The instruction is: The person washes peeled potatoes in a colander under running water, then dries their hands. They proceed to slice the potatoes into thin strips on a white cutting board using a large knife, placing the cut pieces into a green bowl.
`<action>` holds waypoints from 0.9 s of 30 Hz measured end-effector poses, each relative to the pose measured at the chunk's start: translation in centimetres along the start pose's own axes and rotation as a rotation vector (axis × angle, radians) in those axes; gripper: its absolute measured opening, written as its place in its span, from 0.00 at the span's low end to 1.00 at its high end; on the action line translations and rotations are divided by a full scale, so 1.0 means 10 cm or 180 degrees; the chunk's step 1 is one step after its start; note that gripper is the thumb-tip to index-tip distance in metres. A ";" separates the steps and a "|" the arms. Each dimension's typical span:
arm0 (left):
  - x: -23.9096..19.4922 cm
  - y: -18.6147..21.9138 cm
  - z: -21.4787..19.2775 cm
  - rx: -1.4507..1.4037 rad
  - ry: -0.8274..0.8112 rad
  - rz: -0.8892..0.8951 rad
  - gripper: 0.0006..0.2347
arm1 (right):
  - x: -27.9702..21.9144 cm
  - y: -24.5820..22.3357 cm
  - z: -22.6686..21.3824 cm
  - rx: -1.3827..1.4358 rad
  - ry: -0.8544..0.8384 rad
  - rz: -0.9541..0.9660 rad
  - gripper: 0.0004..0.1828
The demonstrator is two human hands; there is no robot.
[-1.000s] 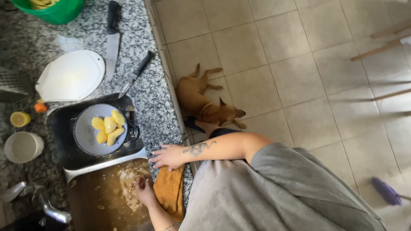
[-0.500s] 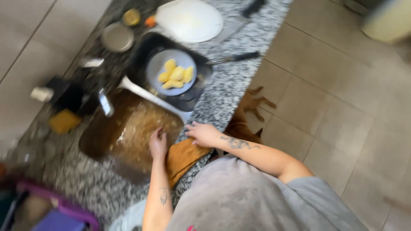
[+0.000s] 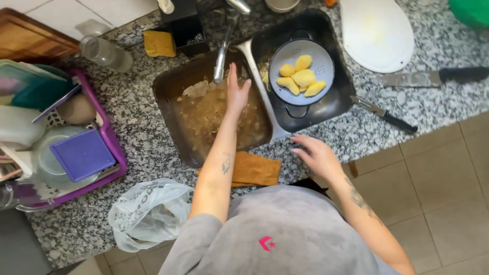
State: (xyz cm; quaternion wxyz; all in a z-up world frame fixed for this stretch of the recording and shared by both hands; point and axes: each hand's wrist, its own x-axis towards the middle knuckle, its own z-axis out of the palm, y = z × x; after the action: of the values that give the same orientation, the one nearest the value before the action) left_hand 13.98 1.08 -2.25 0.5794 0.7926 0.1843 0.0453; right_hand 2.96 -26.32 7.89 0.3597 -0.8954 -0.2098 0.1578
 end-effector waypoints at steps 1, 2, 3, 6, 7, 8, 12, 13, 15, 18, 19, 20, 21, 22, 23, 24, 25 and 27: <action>0.19 -0.12 0.10 0.0000 0.0041 -0.0013 0.29 | -0.04 0.09 -0.12 0.0001 -0.0029 -0.0032 0.19; 0.39 -0.23 0.20 -0.0088 0.0163 -0.0181 0.32 | -0.07 0.19 -0.24 -0.0095 0.0157 0.0286 0.17; 0.55 -0.36 0.30 -0.0173 0.0278 -0.0364 0.36 | -0.14 0.28 -0.36 -0.0186 0.0335 0.0615 0.16; 0.88 -0.23 0.51 -0.0219 0.0386 -0.0889 0.41 | -0.30 0.67 -0.54 -0.0336 0.0639 0.0916 0.15; 0.89 -0.17 0.59 -0.0212 0.0393 -0.0900 0.41 | -0.35 0.78 -0.55 -0.0328 0.0626 0.0916 0.15; 0.90 -0.10 0.66 -0.0324 0.0555 -0.0912 0.42 | -0.41 0.89 -0.55 -0.0351 0.0754 0.0990 0.16; 0.82 -0.03 0.79 -0.0258 0.0710 -0.1065 0.39 | -0.40 0.67 -0.61 -0.0307 0.0853 0.1315 0.17; 0.78 0.01 0.76 -0.0257 0.0703 -0.1080 0.39 | -0.42 0.76 -0.54 -0.0311 0.0843 0.1328 0.17; 0.67 0.08 0.62 0.0020 0.0103 -0.1345 0.38 | -0.46 0.91 -0.38 -0.0782 0.1227 0.0659 0.16; 0.40 -0.15 0.39 0.0986 -0.1601 -0.1769 0.45 | -0.45 0.85 -0.35 -0.0994 0.1174 0.0737 0.18; 0.35 -0.17 0.29 0.0991 -0.1568 -0.1779 0.45 | -0.46 0.84 -0.37 -0.0976 0.1163 0.0710 0.18; 0.30 -0.18 0.19 0.1600 -0.1578 -0.1722 0.43 | -0.47 0.83 -0.39 -0.0951 0.1099 0.0790 0.18; 0.31 -0.18 0.13 0.2212 -0.1612 -0.1608 0.42 | -0.48 0.81 -0.40 -0.0943 0.1081 0.0900 0.17; 0.37 -0.08 0.07 0.2222 -0.1612 -0.1573 0.42 | -0.43 0.84 -0.38 -0.0944 0.1116 0.0902 0.17; 0.36 0.02 0.04 0.1952 -0.0572 -0.0784 0.31 | -0.45 0.86 -0.38 -0.0995 0.1079 0.0951 0.17; 0.36 0.11 0.00 0.1624 0.0454 -0.0001 0.20 | -0.47 0.88 -0.37 -0.1045 0.1042 0.1000 0.17; 0.47 0.15 -0.01 0.1613 0.0447 -0.0002 0.20 | -0.48 0.89 -0.36 -0.1057 0.1042 0.1006 0.17; 0.75 0.25 -0.03 0.1910 0.0810 0.0559 0.14 | -0.49 0.92 -0.33 -0.1110 0.1047 0.0993 0.18</action>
State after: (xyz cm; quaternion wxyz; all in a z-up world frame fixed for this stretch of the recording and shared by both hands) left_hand 21.43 3.30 -0.87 0.2865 0.9287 0.1913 0.1374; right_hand 2.59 -36.59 4.26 0.2008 -0.9788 -0.0323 0.0255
